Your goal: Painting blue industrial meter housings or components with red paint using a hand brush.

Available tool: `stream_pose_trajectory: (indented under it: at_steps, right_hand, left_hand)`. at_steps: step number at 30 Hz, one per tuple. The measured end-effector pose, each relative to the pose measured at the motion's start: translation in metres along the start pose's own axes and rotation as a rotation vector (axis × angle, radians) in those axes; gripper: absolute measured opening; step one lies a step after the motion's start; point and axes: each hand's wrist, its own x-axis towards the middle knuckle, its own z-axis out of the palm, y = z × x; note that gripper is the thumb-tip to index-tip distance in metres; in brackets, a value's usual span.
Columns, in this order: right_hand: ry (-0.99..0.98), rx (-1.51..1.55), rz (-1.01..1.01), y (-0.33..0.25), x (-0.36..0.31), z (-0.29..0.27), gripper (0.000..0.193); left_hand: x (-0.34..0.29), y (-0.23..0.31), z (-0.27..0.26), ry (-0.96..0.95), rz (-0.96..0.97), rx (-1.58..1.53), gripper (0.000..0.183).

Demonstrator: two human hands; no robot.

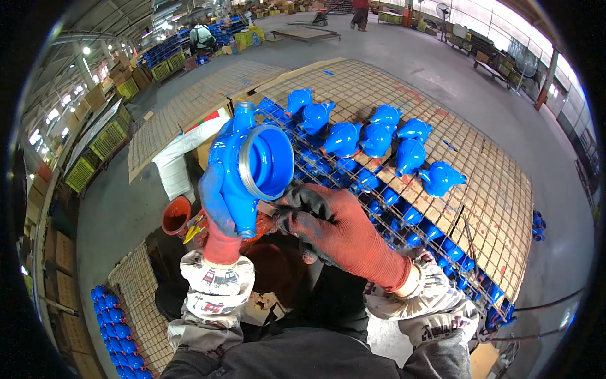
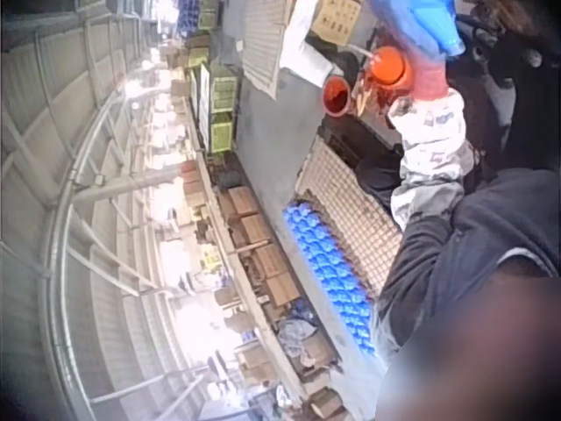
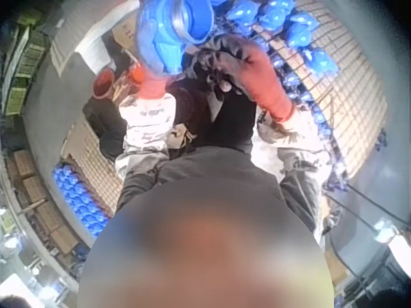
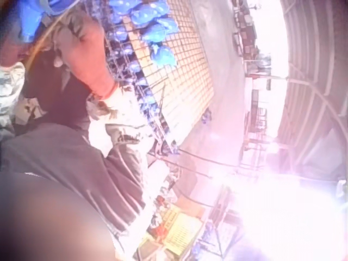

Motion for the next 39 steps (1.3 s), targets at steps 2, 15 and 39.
stream_pose_trajectory:
  at_steps: [2,15,39]
  right_hand:
    - [-0.006,-0.058,0.03,0.002,0.0,0.001,0.014]
    - [-0.035,-0.084,0.125,0.027,-0.011,0.009,0.018]
    - [0.796,-1.421,0.222,0.129,-0.127,-0.207,0.03]
  left_hand:
    - [0.001,0.009,0.0,-0.026,-0.023,-0.003,0.067]
    - [-0.002,0.015,-0.008,0.042,0.019,0.299,0.065]
    - [0.045,-0.076,-0.012,-0.05,-0.355,-0.725,0.062]
